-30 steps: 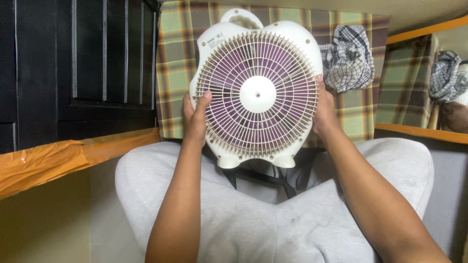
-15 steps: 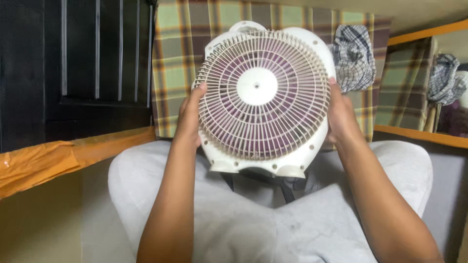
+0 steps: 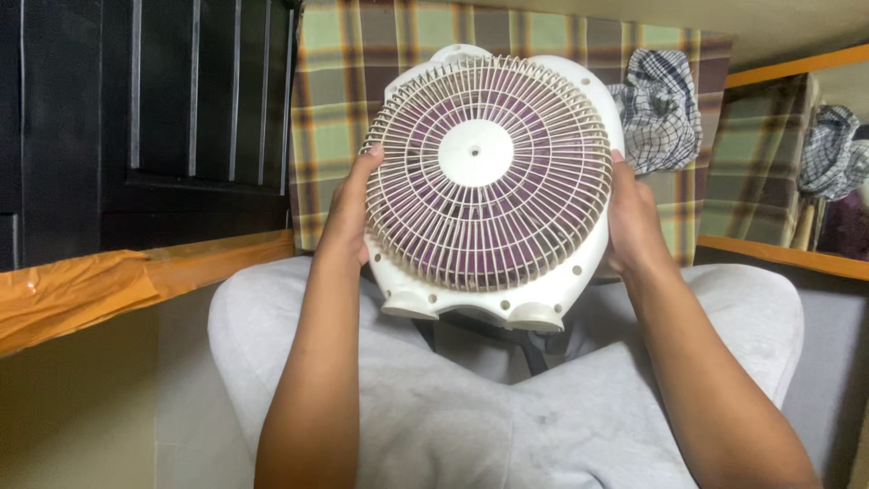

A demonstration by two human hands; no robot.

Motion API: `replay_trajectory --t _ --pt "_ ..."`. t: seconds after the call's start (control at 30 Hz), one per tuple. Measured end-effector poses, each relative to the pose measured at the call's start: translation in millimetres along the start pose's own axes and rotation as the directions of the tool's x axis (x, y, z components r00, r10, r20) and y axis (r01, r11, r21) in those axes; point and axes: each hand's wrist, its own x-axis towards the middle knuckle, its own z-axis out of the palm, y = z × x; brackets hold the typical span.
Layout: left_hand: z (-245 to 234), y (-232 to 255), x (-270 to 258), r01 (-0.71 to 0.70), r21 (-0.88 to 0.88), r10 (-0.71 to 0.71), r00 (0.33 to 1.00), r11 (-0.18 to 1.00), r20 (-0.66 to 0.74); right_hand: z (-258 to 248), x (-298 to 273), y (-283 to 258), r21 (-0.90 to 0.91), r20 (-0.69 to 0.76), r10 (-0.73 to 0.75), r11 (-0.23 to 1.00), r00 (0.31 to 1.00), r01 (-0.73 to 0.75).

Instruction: The person assembles a small electric fan by placing the purple fan blade onto the motor hub, securing it with a screwdriver, and then attaching the front grille cover. The person works while sitting cross-legged on the floor.

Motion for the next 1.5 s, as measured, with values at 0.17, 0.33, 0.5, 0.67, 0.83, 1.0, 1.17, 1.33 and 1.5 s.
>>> replay_trajectory --t 0.17,0.33,0.5,0.67,0.83,1.0,1.17,1.33,1.5 --pt "3.5 8.6 -1.8 0.041 0.068 -0.038 0.999 0.997 -0.036 -2.2 -2.5 -3.7 -0.054 -0.013 -0.015 0.998 1.0 0.014" --pt "4.8 17.0 -2.1 0.052 0.064 -0.05 0.998 0.997 -0.03 -0.4 -6.9 -6.9 -0.083 -0.02 0.002 0.997 1.0 -0.003" --pt "1.3 15.5 3.8 0.001 0.056 -0.001 1.0 0.998 0.003 1.8 3.0 -0.4 -0.042 -0.022 0.021 0.999 1.0 -0.022" --pt "-7.3 -3.6 12.7 -0.128 0.176 0.134 0.991 0.976 -0.025 5.5 20.9 18.3 0.284 0.122 0.081 0.952 0.989 -0.113" --pt "-8.7 -35.9 25.8 -0.273 0.225 0.298 0.951 0.935 -0.085 3.6 50.1 44.9 0.226 0.09 -0.174 0.962 0.981 0.15" --pt "-9.9 -60.8 30.4 -0.348 0.238 0.377 0.922 0.907 -0.088 -7.6 71.0 63.0 0.251 0.122 -0.192 0.955 0.974 0.157" --pt "-12.9 -66.3 33.0 -0.388 0.256 0.415 0.908 0.885 -0.061 -13.8 82.9 66.6 0.129 0.005 -0.068 0.989 0.998 0.067" --pt "-12.6 -69.8 33.8 -0.47 0.185 0.475 0.88 0.863 0.023 -17.6 86.2 71.7 0.119 -0.007 -0.104 0.988 0.995 0.104" --pt "-11.1 -62.6 30.5 -0.36 0.257 0.38 0.924 0.897 -0.032 -22.1 87.8 75.2 0.059 0.025 -0.145 0.988 0.989 0.144"
